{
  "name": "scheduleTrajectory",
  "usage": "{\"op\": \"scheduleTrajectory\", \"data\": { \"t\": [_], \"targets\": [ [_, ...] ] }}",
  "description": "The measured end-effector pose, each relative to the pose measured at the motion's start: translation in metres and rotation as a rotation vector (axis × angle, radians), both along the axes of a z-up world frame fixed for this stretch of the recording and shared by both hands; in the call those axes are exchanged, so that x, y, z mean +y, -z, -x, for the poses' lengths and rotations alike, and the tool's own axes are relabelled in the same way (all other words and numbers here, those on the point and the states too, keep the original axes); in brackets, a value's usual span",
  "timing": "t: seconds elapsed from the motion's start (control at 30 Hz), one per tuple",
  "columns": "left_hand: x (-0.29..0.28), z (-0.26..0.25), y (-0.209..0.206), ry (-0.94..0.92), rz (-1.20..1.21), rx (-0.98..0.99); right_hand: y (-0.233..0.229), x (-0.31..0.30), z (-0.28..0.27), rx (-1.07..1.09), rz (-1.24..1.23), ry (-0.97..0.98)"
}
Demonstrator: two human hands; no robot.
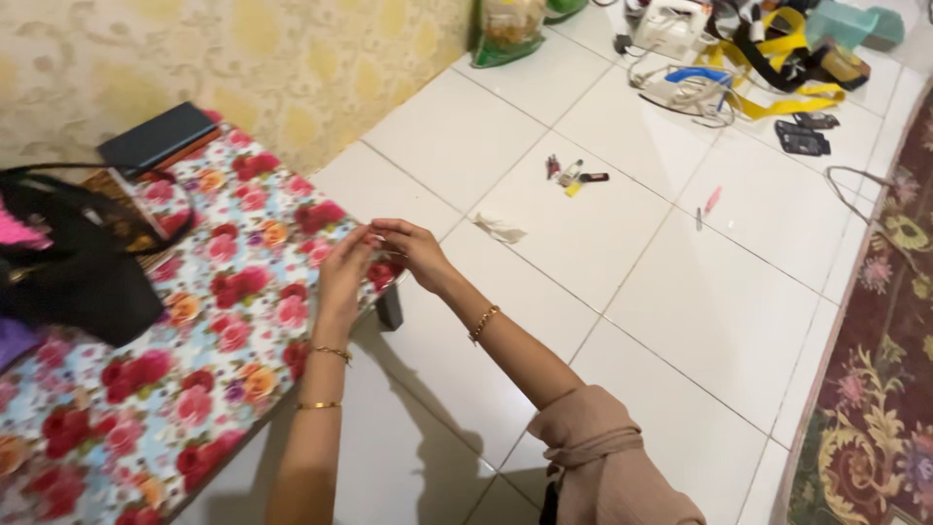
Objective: The person picks up a yellow jar and a bottle of oil from a tiled floor, then gathers lighters, a razor, and handheld electronic devices from a table and the ground.
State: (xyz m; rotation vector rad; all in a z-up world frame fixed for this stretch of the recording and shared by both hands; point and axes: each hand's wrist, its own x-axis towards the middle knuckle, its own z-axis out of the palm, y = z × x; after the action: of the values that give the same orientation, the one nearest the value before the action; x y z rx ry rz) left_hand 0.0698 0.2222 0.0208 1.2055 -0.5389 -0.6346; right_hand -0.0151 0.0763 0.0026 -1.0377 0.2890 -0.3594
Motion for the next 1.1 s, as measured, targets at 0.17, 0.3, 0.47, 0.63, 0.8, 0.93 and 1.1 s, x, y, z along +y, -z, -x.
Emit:
{"op": "scheduleTrajectory", "data": {
  "t": [0.17, 0.3, 0.47, 0.63, 0.8, 0.93, 1.1],
  "targets": [
    [-0.061, 0.022, -0.004, -0.079, -0.035, 0.146, -0.025, -0.043, 0.034, 0.008, 0.01, 0.079],
    [-0.132, 0.057, 0.001, -0.083, -0.002, 0.175, -0.023, -0.096, 0.07, 0.015, -0.023, 0.178],
    [-0.214, 0.102, 0.012, 0.028, -0.073, 0.159, 0.004, -0.172, 0.111, 0.022, -0.14, 0.347],
    [-0.292, 0.15, 0.042, 0.057, -0.202, 0.154, 0.045, -0.23, 0.158, 0.026, -0.279, 0.512],
    [-0.365, 0.213, 0.067, 0.118, -0.228, 0.208, 0.069, -0.28, 0.222, -0.012, -0.368, 0.661],
    [-0.401, 0.26, 0.073, 0.194, -0.352, -0.019, 0.076, -0.31, 0.278, 0.021, -0.325, 0.75],
    [-0.445, 0.293, 0.065, 0.307, -0.283, -0.338, 0.058, -0.343, 0.348, 0.076, -0.158, 0.794]
  ]
}}
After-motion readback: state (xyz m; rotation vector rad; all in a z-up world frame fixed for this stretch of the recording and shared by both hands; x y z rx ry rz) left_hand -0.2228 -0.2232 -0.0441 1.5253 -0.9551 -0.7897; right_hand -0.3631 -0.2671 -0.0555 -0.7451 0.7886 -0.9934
